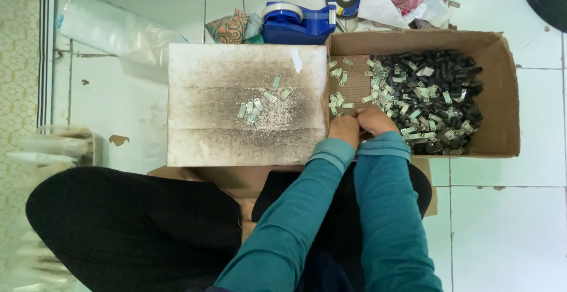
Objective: The person is sitting on the floor, picking up small metal components from a large cardboard box and placing them into small plastic bags for packaging.
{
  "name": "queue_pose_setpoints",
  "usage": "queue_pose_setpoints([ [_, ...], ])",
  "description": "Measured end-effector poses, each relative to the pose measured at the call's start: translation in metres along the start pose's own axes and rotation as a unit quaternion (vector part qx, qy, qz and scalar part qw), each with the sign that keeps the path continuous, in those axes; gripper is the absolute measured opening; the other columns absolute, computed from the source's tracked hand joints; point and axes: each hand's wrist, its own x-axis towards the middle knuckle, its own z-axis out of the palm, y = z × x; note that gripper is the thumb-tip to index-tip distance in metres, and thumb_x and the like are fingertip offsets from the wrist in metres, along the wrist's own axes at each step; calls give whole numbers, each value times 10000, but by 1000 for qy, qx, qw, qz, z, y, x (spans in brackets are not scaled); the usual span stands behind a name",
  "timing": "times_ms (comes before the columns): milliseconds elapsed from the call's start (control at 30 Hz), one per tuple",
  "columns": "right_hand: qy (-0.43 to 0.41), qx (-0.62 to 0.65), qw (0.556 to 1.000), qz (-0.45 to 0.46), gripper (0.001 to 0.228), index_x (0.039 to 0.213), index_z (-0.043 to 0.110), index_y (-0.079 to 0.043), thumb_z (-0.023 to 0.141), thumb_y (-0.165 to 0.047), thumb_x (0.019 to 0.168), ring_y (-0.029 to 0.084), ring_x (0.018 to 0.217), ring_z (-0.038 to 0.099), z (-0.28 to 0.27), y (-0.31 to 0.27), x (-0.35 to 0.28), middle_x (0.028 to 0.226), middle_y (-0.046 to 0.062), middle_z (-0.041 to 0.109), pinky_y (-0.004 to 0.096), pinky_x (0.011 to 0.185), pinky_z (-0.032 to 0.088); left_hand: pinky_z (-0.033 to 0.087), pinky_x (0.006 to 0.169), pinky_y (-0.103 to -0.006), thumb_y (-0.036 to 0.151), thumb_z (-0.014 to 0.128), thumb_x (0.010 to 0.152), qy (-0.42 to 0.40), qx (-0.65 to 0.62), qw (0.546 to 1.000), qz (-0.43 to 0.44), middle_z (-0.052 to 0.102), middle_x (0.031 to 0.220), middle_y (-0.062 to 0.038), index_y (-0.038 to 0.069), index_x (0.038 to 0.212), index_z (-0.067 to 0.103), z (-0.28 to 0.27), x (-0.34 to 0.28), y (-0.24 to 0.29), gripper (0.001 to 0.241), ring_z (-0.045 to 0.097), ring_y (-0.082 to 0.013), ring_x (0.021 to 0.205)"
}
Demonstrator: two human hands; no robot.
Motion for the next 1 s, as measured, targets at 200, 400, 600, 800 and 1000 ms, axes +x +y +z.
queue_pose_setpoints([
  [200,158,293,940,-79,310,1148,758,-71,650,-35,860,374,814,743,7,16,24,985,255,725,507,620,638,640,570,-469,-40,559,905,32,-345,938,-24,704,770,-271,-72,858,701,-176,-61,-11,153,741,-427,750],
  [400,182,413,879,-155,244,1167,743,-69,704,-230,988,150,875,720,-21,-5,-48,1055,95,734,380,719,658,629,893,-433,286,787,857,49,-546,837,-10,755,1115,-121,173,1164,729,-151,-38,-34,332,728,-323,1071],
  [600,198,419,863,-202,264,1155,734,4,730,-220,1015,202,953,690,-23,-9,-70,1106,171,705,400,716,653,650,785,-373,171,721,960,-5,-789,614,-12,654,1140,-232,-19,1258,659,-191,-70,-34,359,724,-290,922],
  [800,238,398,861,-208,163,1066,783,-60,749,-196,982,100,719,665,-21,-5,-55,877,87,718,232,524,606,671,765,-433,243,630,1030,-27,-807,589,-4,715,1064,-272,-24,1251,654,-194,-69,-40,348,757,-336,863],
  [1000,250,387,863,-208,177,1042,796,-98,715,-254,1015,57,666,596,-25,-15,-71,830,59,714,156,477,522,662,800,-452,298,584,1060,-32,-823,566,-16,697,1115,-291,-17,1249,673,-203,-77,-42,378,749,-352,906],
])
